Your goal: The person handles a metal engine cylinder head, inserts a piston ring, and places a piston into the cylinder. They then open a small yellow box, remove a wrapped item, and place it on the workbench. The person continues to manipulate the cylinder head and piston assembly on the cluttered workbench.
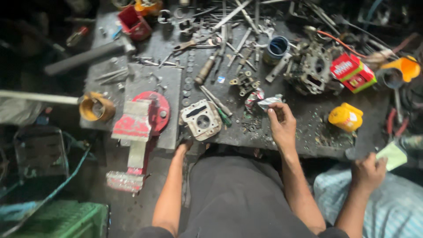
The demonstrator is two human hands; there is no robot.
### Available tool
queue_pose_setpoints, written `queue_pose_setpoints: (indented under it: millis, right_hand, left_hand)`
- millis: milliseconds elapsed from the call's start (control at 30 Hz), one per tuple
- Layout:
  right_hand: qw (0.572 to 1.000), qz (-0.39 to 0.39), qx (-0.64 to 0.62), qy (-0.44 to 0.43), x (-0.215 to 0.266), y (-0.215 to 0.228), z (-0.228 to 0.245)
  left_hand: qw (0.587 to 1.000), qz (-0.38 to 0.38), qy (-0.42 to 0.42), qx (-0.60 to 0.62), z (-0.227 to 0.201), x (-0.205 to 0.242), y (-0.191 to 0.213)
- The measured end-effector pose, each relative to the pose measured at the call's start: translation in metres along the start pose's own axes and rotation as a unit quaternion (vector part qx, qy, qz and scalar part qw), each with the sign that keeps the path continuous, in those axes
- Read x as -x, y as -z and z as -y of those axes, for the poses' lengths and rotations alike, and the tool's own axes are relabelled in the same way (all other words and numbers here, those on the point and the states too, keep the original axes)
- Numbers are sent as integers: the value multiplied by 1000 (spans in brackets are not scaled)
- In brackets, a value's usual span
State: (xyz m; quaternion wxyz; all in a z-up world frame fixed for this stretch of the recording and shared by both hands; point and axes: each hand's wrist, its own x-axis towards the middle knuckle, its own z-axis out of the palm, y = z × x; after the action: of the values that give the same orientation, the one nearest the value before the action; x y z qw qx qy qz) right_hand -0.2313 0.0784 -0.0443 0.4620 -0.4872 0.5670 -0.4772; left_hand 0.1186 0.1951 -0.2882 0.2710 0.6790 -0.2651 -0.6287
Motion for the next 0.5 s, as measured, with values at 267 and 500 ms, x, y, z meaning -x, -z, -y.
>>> queue_pose_setpoints:
  millis: [267,500]
  right_hand:
    - [904,-11,414,107,-11,36,-21]
    - [874,9,481,64,-27,24,-41]
  left_hand:
    - [829,256,-74,-492,-91,83,-43]
    - [854,268,-288,-342,-231,158,-74]
